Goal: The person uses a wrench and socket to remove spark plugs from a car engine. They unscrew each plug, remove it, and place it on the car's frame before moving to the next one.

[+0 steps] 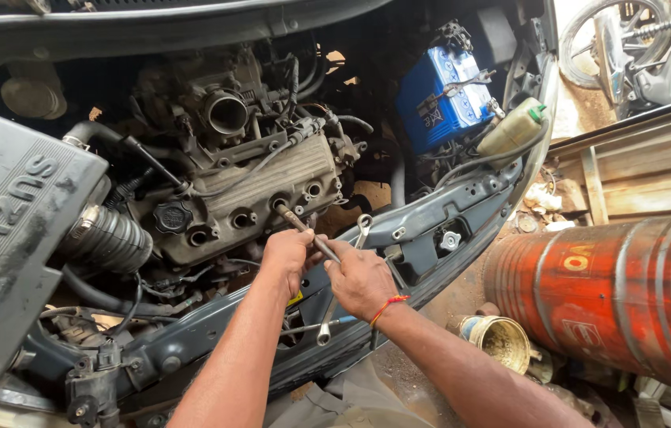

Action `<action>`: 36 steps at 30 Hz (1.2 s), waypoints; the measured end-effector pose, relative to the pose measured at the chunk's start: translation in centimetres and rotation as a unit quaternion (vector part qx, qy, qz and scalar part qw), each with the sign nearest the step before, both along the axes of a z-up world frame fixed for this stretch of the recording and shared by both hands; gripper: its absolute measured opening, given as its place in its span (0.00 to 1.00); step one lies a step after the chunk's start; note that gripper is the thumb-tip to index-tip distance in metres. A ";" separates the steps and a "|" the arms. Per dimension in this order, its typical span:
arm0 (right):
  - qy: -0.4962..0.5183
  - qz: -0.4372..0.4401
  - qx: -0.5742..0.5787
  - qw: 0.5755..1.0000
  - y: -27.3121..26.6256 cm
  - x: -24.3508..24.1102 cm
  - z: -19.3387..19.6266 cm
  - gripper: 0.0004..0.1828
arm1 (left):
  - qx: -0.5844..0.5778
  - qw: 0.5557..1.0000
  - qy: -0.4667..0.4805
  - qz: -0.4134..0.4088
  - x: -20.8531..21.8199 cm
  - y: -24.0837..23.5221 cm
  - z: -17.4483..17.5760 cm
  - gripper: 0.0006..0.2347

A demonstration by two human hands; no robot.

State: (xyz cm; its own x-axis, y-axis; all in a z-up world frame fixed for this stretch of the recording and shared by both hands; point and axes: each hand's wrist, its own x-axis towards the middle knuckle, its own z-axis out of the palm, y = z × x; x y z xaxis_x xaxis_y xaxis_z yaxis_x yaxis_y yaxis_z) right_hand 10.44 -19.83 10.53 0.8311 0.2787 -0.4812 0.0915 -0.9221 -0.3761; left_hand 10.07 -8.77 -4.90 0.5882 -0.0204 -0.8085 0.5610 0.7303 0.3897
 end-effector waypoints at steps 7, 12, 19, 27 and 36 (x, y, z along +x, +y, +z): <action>-0.034 0.080 0.001 0.996 0.6 0.9 -0.2 0.22 | -0.022 0.999 -0.015 0.029 0.0 0.2 -0.8 0.07; -0.036 0.136 -0.031 0.990 2.0 1.8 -1.3 0.18 | -0.041 0.998 -0.013 0.051 0.4 0.1 -4.1 0.07; 0.010 0.079 -0.053 0.995 5.3 5.0 -7.6 0.17 | -0.128 0.979 0.034 0.157 0.3 0.8 -4.8 0.09; 0.012 -0.066 0.020 0.998 6.3 5.6 -12.2 0.20 | -0.057 0.988 0.098 0.106 0.7 1.6 -3.7 0.13; 0.002 -0.108 0.008 0.994 7.1 5.4 -12.1 0.19 | -0.162 0.972 0.059 0.161 0.7 1.5 -4.3 0.11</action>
State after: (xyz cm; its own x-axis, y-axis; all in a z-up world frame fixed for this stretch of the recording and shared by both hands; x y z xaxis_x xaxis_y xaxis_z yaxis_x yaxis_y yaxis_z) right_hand 15.86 -12.76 -1.58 0.8703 0.1022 -0.4819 -0.1091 -0.9139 -0.3910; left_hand 10.73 -7.24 -9.24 0.5106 -0.1160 -0.8520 0.3098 0.9491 0.0564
